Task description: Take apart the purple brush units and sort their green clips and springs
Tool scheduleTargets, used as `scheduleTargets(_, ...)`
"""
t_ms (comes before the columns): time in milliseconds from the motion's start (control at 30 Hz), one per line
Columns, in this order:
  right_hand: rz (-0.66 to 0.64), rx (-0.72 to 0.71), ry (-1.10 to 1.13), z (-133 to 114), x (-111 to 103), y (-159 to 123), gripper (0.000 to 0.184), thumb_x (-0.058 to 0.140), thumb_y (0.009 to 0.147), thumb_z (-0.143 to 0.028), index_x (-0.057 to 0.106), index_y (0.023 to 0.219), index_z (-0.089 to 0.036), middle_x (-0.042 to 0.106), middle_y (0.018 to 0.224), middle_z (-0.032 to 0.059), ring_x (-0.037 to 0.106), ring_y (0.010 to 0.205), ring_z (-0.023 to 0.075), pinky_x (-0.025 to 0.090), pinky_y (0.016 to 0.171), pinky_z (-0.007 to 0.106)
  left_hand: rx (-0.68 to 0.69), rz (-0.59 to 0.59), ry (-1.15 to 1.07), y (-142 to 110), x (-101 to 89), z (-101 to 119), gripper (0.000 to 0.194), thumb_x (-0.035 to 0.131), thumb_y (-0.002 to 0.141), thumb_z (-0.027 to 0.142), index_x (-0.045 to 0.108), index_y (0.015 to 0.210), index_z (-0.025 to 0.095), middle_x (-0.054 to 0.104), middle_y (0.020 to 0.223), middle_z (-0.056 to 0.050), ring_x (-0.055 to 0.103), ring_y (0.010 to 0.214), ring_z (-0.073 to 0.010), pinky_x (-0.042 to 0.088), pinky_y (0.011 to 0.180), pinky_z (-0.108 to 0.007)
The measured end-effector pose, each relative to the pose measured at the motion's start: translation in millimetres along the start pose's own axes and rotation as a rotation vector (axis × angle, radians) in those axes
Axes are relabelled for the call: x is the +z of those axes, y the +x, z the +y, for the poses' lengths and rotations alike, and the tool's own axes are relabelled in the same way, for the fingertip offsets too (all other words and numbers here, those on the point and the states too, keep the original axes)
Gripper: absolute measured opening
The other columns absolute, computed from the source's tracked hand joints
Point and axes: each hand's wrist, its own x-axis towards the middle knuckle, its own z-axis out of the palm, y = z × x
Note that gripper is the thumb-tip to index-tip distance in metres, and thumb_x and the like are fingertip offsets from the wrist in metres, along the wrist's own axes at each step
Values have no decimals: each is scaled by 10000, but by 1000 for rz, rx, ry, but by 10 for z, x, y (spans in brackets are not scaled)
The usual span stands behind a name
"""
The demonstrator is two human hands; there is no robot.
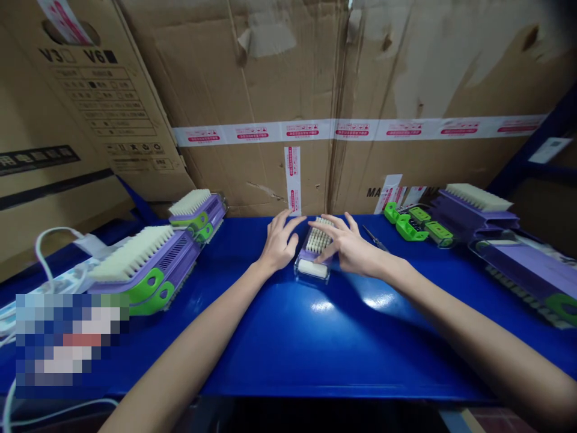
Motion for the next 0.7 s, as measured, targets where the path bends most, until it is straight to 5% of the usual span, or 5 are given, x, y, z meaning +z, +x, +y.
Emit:
scheduleTargets(133, 71, 62, -27, 147, -8, -156, 426, 556, 658, -49, 760, 906, -330, 428, 1452, 31, 290, 1364, 333, 101, 1066, 673, 233, -158, 152, -10, -25, 122, 542, 522, 756, 160, 528, 1292, 243, 264, 1536, -94, 194, 1427, -301, 220, 1107, -530)
scheduleTargets(267, 39, 187, -53, 170, -81, -250, 272, 526, 827, -267, 750, 981, -277, 504, 1378, 98, 431, 1260, 327, 274, 1027, 602, 283, -160, 217, -3, -2, 242, 430, 541, 800, 251, 544, 1220, 159, 338, 1499, -146, 234, 1417, -291, 190, 1130, -513)
scheduleTargets(400, -23, 252, -90, 89, -56, -225, 515, 505, 832, -613, 694, 1086, -207, 598, 1235, 148, 554, 1099, 328, 399, 932, 512, 276, -153, 273, -1, 12, 259, 364, 576, 812, 339, 547, 1124, 155, 531, 1331, -152, 443, 1268, -299, 178, 1111, -535)
scheduleTargets(533, -28, 282, -41, 136, 127, -96, 568, 645, 785, -438, 540, 1246, -124, 575, 1251, 177, 557, 1095, 319, 431, 914, 442, 250, -137, 411, 10, -10, 249, 422, 587, 823, 503, 573, 1045, 145, 611, 1089, -155, 536, 1039, -305, 341, 939, -484)
scheduleTargets(700, -1, 243, 130, 308, 277, 42, 857, 703, 721, -320, 287, 1435, -93, 502, 1313, 218, 495, 1188, 323, 424, 939, 433, 271, -162, 457, 9, -42, 229, 459, 544, 844, 541, 578, 1080, 149, 592, 1031, -154, 524, 956, -293, 379, 838, -433)
